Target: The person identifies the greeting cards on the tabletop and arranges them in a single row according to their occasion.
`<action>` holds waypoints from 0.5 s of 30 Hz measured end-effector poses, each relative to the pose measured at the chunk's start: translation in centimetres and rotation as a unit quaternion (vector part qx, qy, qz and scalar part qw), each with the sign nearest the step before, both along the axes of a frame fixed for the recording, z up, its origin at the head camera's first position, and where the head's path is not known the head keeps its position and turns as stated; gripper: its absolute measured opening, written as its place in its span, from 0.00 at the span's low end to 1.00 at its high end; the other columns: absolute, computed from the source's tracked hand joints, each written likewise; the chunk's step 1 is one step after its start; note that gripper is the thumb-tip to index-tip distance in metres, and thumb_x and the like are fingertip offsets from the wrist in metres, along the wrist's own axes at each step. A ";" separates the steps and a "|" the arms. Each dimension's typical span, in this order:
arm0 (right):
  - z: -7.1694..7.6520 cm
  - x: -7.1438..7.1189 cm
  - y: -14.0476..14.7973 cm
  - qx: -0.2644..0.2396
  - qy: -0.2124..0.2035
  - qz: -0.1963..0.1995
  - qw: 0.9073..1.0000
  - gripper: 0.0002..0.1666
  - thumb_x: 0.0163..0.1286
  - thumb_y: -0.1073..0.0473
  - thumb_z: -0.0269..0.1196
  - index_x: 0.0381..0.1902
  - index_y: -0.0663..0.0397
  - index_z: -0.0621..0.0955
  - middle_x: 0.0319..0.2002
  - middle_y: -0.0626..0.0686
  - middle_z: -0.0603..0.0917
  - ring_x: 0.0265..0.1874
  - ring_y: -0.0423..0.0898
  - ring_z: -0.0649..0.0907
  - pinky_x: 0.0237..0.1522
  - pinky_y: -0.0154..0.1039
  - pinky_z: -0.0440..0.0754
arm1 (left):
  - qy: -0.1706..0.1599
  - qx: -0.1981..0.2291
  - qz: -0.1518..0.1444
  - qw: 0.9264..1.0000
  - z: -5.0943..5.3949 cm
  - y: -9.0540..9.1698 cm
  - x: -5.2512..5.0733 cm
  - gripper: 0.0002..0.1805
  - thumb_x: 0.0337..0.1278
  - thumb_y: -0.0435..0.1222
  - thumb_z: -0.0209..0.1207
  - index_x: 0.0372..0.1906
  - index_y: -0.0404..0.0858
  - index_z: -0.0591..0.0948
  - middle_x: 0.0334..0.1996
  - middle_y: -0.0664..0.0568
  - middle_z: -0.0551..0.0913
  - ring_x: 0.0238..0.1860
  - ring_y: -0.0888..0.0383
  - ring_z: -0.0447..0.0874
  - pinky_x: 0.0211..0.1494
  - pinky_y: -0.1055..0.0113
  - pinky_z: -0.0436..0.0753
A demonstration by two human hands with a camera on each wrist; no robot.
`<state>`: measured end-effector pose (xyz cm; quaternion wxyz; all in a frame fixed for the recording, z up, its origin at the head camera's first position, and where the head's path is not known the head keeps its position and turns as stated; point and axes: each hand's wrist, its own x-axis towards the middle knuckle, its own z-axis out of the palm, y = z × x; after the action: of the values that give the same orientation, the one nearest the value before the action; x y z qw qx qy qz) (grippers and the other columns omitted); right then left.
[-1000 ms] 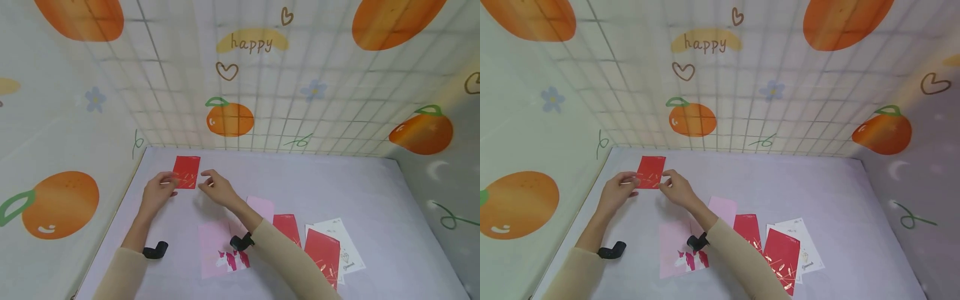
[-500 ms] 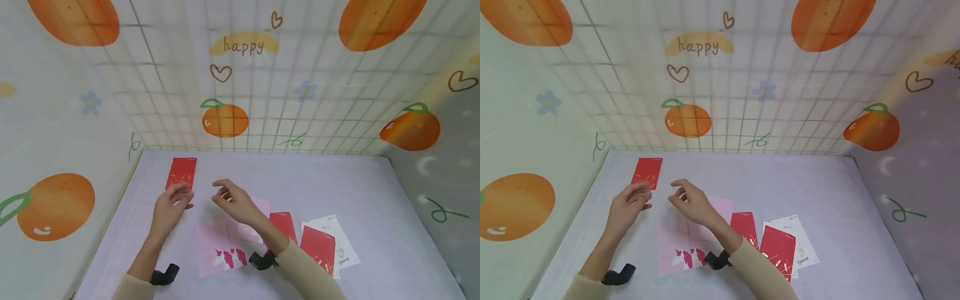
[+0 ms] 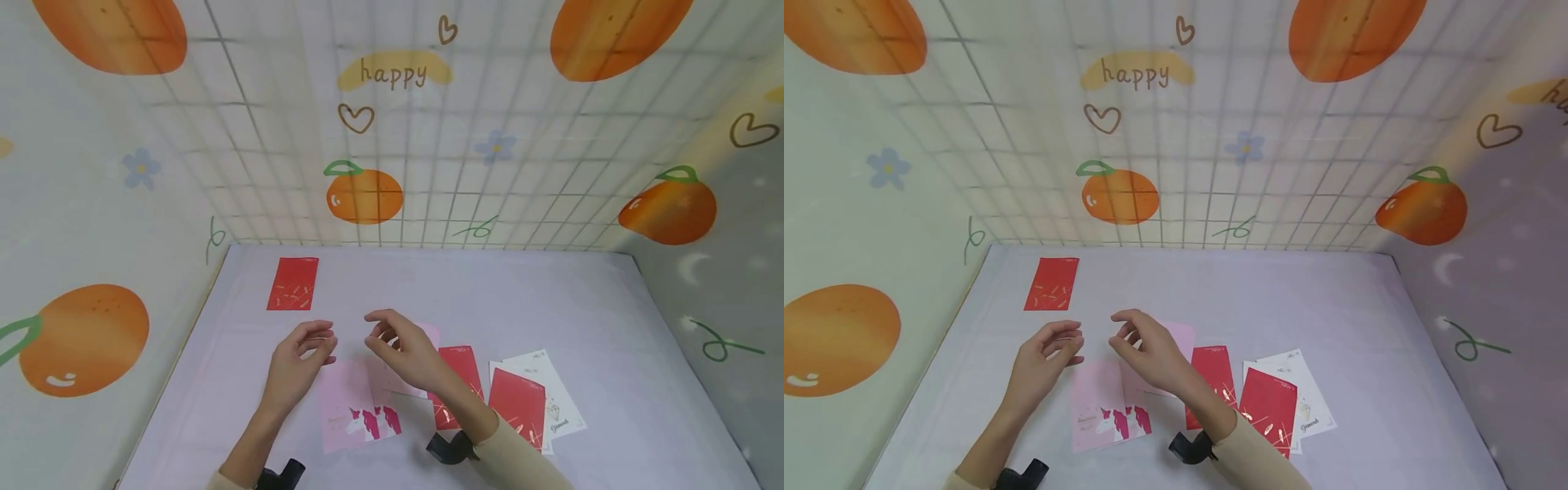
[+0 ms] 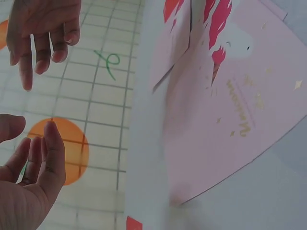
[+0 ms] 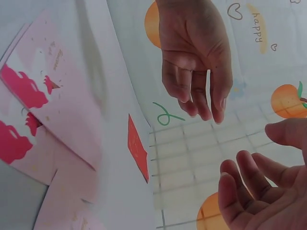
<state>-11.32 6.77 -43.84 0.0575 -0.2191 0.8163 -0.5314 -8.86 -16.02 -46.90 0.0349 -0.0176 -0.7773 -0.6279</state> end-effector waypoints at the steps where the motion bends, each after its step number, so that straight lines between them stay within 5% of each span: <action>1: 0.0 0.1 0.1 0.000 0.005 -0.002 1.000 0.21 0.72 0.55 0.64 0.62 0.44 0.76 0.40 0.41 0.80 0.39 0.39 0.81 0.42 0.40 0.82 | 0.000 0.001 -0.003 1.000 -0.1 0.1 0.0 0.20 0.64 0.39 0.66 0.58 0.41 0.79 0.48 0.50 0.82 0.46 0.42 0.85 0.42 0.64 0.86; 15: -1.2 1.1 3.8 -0.008 -0.009 -0.036 0.999 0.23 0.70 0.58 0.65 0.62 0.41 0.76 0.40 0.42 0.80 0.40 0.43 0.81 0.43 0.46 0.83 | -0.002 0.007 -0.056 0.998 -1.5 2.8 -0.4 0.17 0.64 0.38 0.66 0.56 0.42 0.80 0.49 0.43 0.83 0.47 0.41 0.86 0.41 0.64 0.86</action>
<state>-10.20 10.58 -45.07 0.0443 -0.1852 0.8188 -0.5416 -9.24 -13.21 -48.38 -0.0017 -0.0597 -0.7709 -0.6342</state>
